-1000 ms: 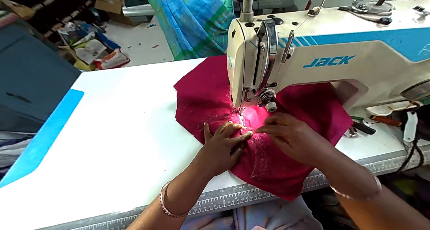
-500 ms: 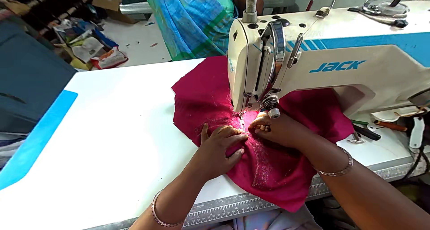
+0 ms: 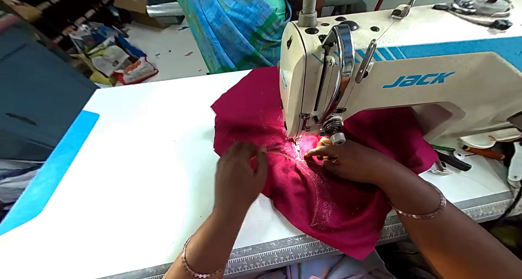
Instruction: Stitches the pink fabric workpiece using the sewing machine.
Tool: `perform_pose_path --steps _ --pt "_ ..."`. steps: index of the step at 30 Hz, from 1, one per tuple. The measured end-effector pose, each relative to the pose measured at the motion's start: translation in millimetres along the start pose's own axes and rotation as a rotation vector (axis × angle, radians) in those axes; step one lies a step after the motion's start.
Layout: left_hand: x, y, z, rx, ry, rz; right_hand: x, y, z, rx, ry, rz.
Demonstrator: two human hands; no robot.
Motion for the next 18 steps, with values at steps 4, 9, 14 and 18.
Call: perform_pose_path --steps 4,9,14,18 --pt "-23.2 -5.6 12.0 -0.530 -0.080 -0.195 4.0 -13.7 12.0 -0.158 0.145 0.011" --pt "-1.1 21.0 42.3 -0.413 -0.157 -0.035 32.4 -58.9 28.2 -0.151 -0.128 0.159" --pt "1.9 35.4 36.2 -0.283 -0.028 0.290 22.8 -53.3 27.2 -0.110 -0.100 0.143" --pt "5.6 32.0 27.6 0.139 0.212 0.639 -6.0 -38.8 34.4 0.000 0.199 -0.146"
Point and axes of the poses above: each hand's wrist, its own z-axis away from the middle knuckle, its own x-axis out of the palm, y = z × x, the point moved 3 cm from there along -z, towards the middle knuckle, and after that the axes turned 9 degrees about z, right-handed, at the moved point
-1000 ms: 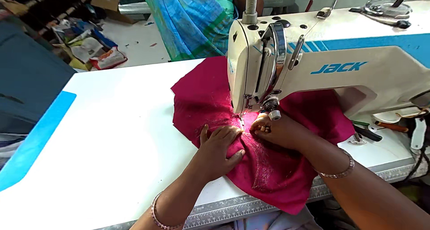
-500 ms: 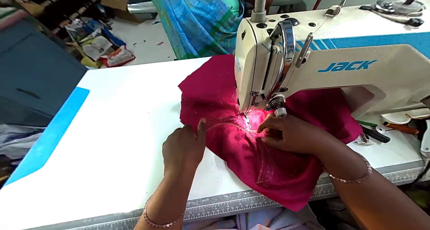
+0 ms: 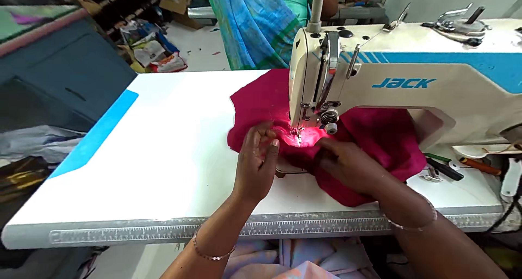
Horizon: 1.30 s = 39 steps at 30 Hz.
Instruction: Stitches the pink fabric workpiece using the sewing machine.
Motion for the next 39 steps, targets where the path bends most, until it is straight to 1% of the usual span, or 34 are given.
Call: perform_pose_path --steps 2,4,6,9,13,16,19,20,21,22,24,26,28,30,33,35,37,39 --pt "-1.5 5.2 -4.9 0.228 -0.078 -0.169 -11.9 12.0 0.3 -0.009 0.205 -0.081" --pt "3.6 8.7 -8.3 0.323 -0.147 -0.361 -19.4 22.0 -2.5 0.001 0.273 -0.114" --pt "12.3 7.8 -10.9 0.371 -0.151 -0.484 -21.8 23.9 -3.3 0.001 0.292 -0.137" --pt "19.1 5.7 -18.7 0.388 -0.112 -0.565 -20.1 23.0 -4.0 -0.029 0.305 -0.141" --pt "18.7 1.7 -25.9 0.441 -0.107 -0.558 -20.0 20.3 -2.7 -0.031 0.298 -0.126" --pt "11.7 -1.3 -24.7 0.399 -0.042 -0.511 -21.7 24.1 -3.7 -0.053 0.286 -0.058" --pt "4.7 1.4 -18.0 0.305 0.147 -0.484 -25.8 26.4 -3.7 -0.085 0.271 -0.056" --pt "4.5 2.1 -13.8 0.240 0.190 -0.498 -26.5 26.4 -3.7 -0.099 0.276 -0.067" --pt "6.0 3.0 -8.6 0.138 0.184 -0.500 -26.2 26.7 -3.9 -0.111 0.286 -0.080" --pt "9.7 3.3 -3.1 0.023 0.140 -0.466 -25.9 26.6 -3.6 -0.119 0.296 -0.089" --pt "20.3 4.7 7.0 -0.184 -0.022 -0.302 -25.1 25.3 -3.1 -0.126 0.313 -0.101" --pt "32.7 4.2 13.4 -0.388 -0.205 -0.004 -24.4 23.3 -2.4 -0.140 0.326 -0.114" --pt "46.0 3.0 16.0 -0.534 -0.254 0.262 -24.3 20.8 -0.7 -0.156 0.336 -0.124" --pt "56.7 6.0 15.9 -0.598 -0.205 0.395 -23.8 22.6 -2.4 -0.184 0.336 -0.127" --pt "65.0 6.5 15.0 -0.637 -0.031 0.482 -23.7 22.4 -2.8 -0.206 0.331 -0.114" --pt "66.1 6.5 19.6 -0.675 0.024 0.543 -24.1 22.6 -3.0 -0.227 0.334 -0.102" --pt "68.7 10.0 27.0 -0.785 0.073 0.631 -24.5 23.5 -3.1 -0.239 0.330 -0.097" --pt "72.1 20.6 34.4 -0.938 0.095 0.741 -24.8 24.2 -2.9 -0.246 0.311 -0.122"
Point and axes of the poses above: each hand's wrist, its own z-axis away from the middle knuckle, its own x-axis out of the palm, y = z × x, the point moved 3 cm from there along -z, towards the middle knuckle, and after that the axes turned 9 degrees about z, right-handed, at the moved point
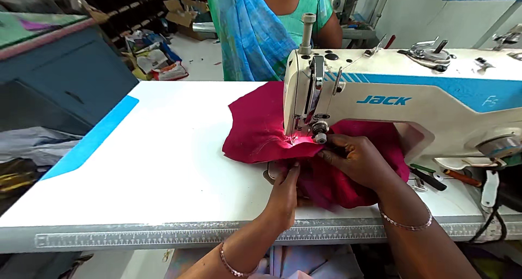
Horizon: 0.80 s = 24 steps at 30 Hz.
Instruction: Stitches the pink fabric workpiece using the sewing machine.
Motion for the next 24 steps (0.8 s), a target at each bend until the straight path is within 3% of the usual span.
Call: perform_pose_path --steps 2,5,7,10,13,20,22,24 --pt "5.0 -4.3 14.4 -0.164 -0.041 0.069 -0.4 -0.6 1.6 0.022 -0.088 -0.082" --pt "-2.2 -14.4 33.2 -0.368 -0.130 0.042 0.8 -6.0 8.7 0.068 -0.411 -0.229" --pt "-10.4 -14.5 40.4 -0.406 -0.119 -0.003 7.2 -5.3 10.5 0.052 -0.595 -0.243" --pt "-19.5 -5.7 40.5 -0.350 -0.025 -0.052 12.4 -4.1 10.3 0.046 -0.659 -0.188" --pt "-21.0 5.9 28.4 -0.103 0.067 -0.192 11.3 -3.8 11.7 -0.014 -0.649 -0.153" --pt "-39.5 26.7 22.7 0.798 0.269 -1.177 -4.8 -0.8 6.9 0.164 -0.470 0.006" --pt "-40.5 25.7 25.1 1.032 0.212 -1.320 -11.5 5.1 6.7 0.201 -0.430 0.012" --pt "-35.4 16.7 24.7 1.162 0.030 -1.397 -16.1 5.6 7.1 0.215 -0.415 0.012"
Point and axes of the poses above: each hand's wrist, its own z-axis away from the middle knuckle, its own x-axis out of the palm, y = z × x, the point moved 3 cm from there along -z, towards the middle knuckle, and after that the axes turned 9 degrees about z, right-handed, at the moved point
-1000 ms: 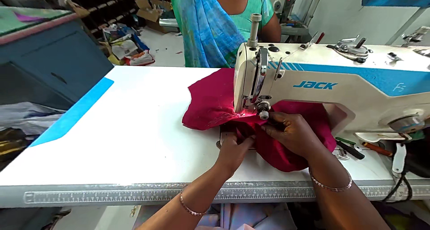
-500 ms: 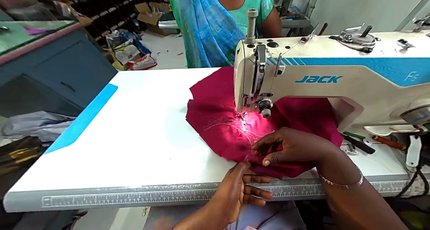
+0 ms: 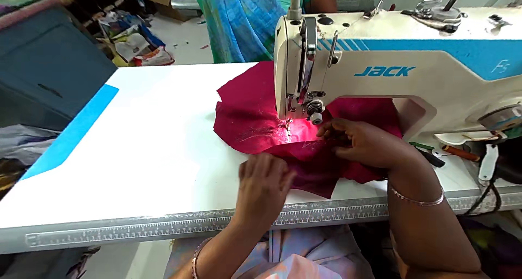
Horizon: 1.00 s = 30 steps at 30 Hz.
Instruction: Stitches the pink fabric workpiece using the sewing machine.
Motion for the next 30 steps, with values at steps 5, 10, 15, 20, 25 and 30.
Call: perform_pose_path --steps 5,10,15,20,25,30 --pt "34.6 14.3 5.9 0.179 -0.321 0.009 1.0 3.3 -0.6 -0.103 0.057 -0.003" --pt "37.3 17.9 10.2 0.361 -0.227 0.110 -0.7 3.4 -3.2 -0.197 0.192 0.035" --pt "22.8 24.5 22.9 0.380 -0.347 0.330 -3.2 4.3 1.2 -0.273 0.106 -0.076" --pt "-16.2 33.3 19.2 0.445 -0.609 0.831 10.5 6.6 9.3 -0.025 -0.441 -0.287" --pt "-38.2 -1.3 -29.3 -0.020 -0.234 0.677 4.2 8.8 -3.4 0.000 -0.170 -0.116" --pt "12.7 -55.4 -58.7 -0.032 -0.437 0.274 3.5 9.4 -5.7 0.091 0.084 0.082"
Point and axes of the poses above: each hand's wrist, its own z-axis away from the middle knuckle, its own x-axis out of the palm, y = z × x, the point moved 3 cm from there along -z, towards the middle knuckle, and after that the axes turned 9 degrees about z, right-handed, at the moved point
